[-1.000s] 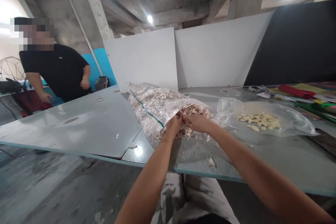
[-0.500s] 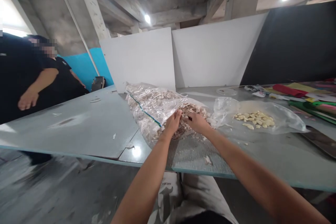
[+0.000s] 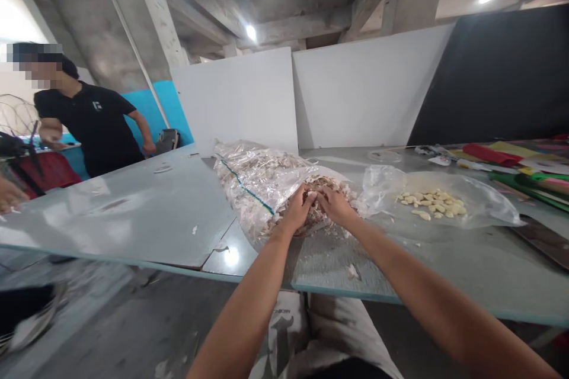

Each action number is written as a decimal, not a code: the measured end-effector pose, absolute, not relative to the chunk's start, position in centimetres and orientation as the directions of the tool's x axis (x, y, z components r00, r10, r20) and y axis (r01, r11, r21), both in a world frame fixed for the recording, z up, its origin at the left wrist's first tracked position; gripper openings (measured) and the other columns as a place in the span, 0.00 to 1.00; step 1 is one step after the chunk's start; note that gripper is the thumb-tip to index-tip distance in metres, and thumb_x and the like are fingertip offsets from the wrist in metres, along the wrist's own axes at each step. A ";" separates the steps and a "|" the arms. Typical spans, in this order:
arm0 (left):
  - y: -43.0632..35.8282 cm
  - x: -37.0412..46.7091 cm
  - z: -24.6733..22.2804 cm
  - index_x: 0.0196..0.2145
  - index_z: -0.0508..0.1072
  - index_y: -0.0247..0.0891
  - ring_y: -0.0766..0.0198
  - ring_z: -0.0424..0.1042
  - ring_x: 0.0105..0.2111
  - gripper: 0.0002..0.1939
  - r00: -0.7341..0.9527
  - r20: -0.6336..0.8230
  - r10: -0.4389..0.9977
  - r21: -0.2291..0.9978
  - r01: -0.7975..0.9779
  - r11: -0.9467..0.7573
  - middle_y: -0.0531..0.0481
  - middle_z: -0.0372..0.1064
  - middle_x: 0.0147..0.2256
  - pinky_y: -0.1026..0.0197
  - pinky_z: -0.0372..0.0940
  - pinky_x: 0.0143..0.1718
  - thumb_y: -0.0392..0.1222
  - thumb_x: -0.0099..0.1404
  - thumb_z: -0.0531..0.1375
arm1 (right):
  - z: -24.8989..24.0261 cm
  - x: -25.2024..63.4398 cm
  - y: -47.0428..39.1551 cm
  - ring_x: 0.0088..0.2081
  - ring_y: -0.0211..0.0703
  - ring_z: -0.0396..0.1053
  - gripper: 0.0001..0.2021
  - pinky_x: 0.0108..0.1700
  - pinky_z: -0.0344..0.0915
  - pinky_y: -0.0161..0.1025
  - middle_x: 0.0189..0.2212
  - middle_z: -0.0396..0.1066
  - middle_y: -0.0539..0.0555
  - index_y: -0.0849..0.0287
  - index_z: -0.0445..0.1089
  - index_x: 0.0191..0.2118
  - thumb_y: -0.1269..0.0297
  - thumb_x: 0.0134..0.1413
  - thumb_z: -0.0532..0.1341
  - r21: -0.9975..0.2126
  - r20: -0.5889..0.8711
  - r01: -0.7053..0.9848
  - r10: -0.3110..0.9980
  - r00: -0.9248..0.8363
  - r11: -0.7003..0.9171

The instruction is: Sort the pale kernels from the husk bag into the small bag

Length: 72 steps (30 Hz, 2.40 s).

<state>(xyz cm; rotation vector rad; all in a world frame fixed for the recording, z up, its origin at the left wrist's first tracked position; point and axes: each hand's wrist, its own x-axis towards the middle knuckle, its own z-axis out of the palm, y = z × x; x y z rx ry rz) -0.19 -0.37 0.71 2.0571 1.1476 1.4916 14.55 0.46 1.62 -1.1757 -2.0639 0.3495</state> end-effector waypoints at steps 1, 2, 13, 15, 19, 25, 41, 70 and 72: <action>-0.4 -0.2 0.7 0.38 0.65 0.37 0.62 0.65 0.37 0.16 0.132 0.627 0.767 0.670 0.411 -0.618 0.48 0.65 0.34 0.58 0.60 0.43 0.51 0.63 0.48 | 1.8 14.6 0.3 0.28 0.40 0.67 0.17 0.30 0.56 0.34 0.27 0.70 0.54 0.59 0.63 0.41 0.54 0.59 0.44 -0.488 0.444 0.681 0.827 -0.344 0.546; -0.4 -0.2 0.7 0.37 0.64 0.37 0.63 0.65 0.37 0.16 0.148 0.630 0.763 0.661 0.415 -0.626 0.48 0.65 0.34 0.58 0.59 0.44 0.51 0.64 0.47 | 1.9 14.7 0.2 0.30 0.41 0.68 0.17 0.31 0.55 0.34 0.30 0.71 0.55 0.59 0.63 0.42 0.54 0.60 0.44 -0.430 0.427 0.722 0.827 -0.367 0.542; -0.8 0.7 0.6 0.36 0.62 0.37 0.63 0.64 0.36 0.18 0.113 0.624 0.774 0.681 0.408 -0.608 0.48 0.63 0.33 0.58 0.59 0.43 0.52 0.66 0.41 | 1.8 13.0 -0.3 0.33 0.42 0.68 0.24 0.32 0.53 0.34 0.31 0.73 0.60 0.62 0.70 0.32 0.58 0.62 0.40 -0.294 0.417 0.817 0.835 -0.358 0.497; -0.8 0.8 0.5 0.36 0.61 0.37 0.64 0.64 0.35 0.18 0.066 0.614 0.786 0.694 0.428 -0.578 0.48 0.63 0.32 0.58 0.59 0.42 0.52 0.66 0.41 | 1.6 12.8 -0.3 0.33 0.42 0.68 0.23 0.33 0.54 0.34 0.31 0.72 0.60 0.62 0.70 0.31 0.59 0.62 0.40 -0.309 0.451 0.809 0.826 -0.339 0.501; -0.6 1.0 0.5 0.35 0.59 0.37 0.65 0.63 0.32 0.16 0.052 0.602 0.797 0.697 0.453 -0.556 0.49 0.62 0.31 0.59 0.59 0.40 0.51 0.66 0.41 | 1.4 12.5 -0.3 0.30 0.41 0.66 0.22 0.33 0.54 0.35 0.28 0.72 0.60 0.62 0.68 0.27 0.60 0.61 0.41 -0.366 0.495 0.782 0.817 -0.296 0.505; -0.5 1.0 0.7 0.33 0.58 0.38 0.65 0.62 0.33 0.16 0.001 0.630 0.776 0.706 0.415 -0.574 0.49 0.60 0.31 0.61 0.60 0.40 0.52 0.66 0.40 | 1.3 12.7 0.7 0.24 0.39 0.62 0.20 0.28 0.53 0.34 0.20 0.66 0.54 0.60 0.64 0.22 0.62 0.58 0.41 -0.571 0.530 0.642 0.827 -0.187 0.511; -0.2 0.2 0.3 0.42 0.62 0.38 0.59 0.65 0.44 0.16 0.100 0.563 0.821 0.671 0.525 -0.524 0.45 0.65 0.40 0.56 0.58 0.47 0.51 0.63 0.48 | 1.3 14.7 1.5 0.29 0.41 0.64 0.19 0.33 0.56 0.35 0.24 0.68 0.55 0.60 0.67 0.28 0.58 0.57 0.44 -0.520 0.528 0.724 0.837 -0.145 0.454; -0.7 0.3 0.3 0.47 0.55 0.38 0.59 0.64 0.46 0.16 0.242 0.566 0.788 0.668 0.425 -0.611 0.42 0.63 0.44 0.55 0.57 0.48 0.46 0.63 0.50 | 1.4 14.6 1.5 0.24 0.38 0.59 0.17 0.29 0.53 0.34 0.18 0.60 0.49 0.58 0.60 0.23 0.55 0.55 0.45 -0.640 0.577 0.563 0.811 -0.099 0.524; -0.7 0.3 0.4 0.46 0.55 0.38 0.60 0.64 0.43 0.16 0.220 0.590 0.777 0.657 0.429 -0.621 0.44 0.63 0.42 0.56 0.58 0.46 0.47 0.63 0.50 | 1.6 14.8 1.5 0.24 0.39 0.60 0.18 0.30 0.54 0.35 0.19 0.61 0.50 0.59 0.61 0.23 0.55 0.56 0.45 -0.617 0.596 0.601 0.800 -0.065 0.508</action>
